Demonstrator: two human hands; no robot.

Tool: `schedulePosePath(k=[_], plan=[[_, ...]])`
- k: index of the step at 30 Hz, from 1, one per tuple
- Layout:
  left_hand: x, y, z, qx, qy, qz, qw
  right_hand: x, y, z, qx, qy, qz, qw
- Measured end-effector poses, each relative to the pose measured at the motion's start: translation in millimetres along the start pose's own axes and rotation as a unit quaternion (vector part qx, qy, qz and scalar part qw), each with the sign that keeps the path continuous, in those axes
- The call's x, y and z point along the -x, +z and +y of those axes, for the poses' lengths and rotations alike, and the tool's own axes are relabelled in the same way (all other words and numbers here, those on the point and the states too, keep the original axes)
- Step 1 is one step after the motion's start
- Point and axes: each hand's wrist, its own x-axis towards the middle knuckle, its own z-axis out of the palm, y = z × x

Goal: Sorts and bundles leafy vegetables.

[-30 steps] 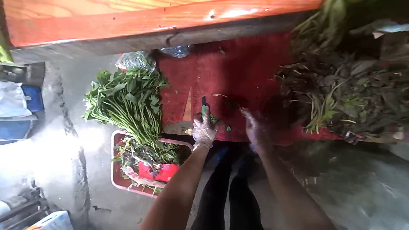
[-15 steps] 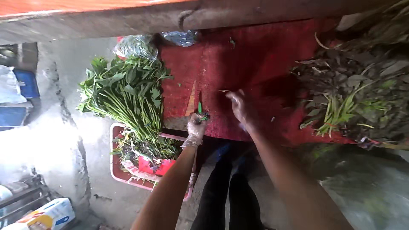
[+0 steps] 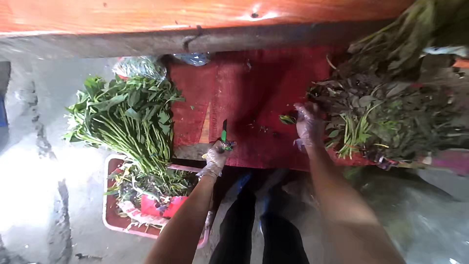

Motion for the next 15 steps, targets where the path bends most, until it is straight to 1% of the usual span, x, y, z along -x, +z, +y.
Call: schedulePosePath(k=[2,3,5,7,9,12,13,14,15], plan=[[1,0,0,-0.024,0.006,0.002,1.0,1,3,5,0.067,0.003,-0.048,0.997],[0,0,1,-0.029,0.013,0.005,0.999,6,4,1,0.075,-0.01,-0.058,0.995],[1,1,-2,-0.032,0.03,0.017,0.999,20,11,1,0.039,-0.036,-0.033,0.998],[-1,5,-7,-0.016,0.058,0.037,0.998,23,18,14,-0.002,-0.028,-0.007,1.0],[-2,7,-15,0.038,0.086,0.05,0.994,22,16,25,-0.057,0.003,-0.004,0.998],[4,12,-19,0.142,0.121,0.067,0.98,24,2,26,-0.139,0.02,0.08,0.987],[6,14,-18,0.166,0.133,0.077,0.974,27,-5,22,-0.149,0.014,0.089,0.985],[7,15,-18,0.183,0.148,0.089,0.968,28,-11,18,-0.145,0.001,0.077,0.986],[8,16,-19,0.192,0.164,0.099,0.963,31,-16,15,-0.138,-0.019,0.048,0.989]])
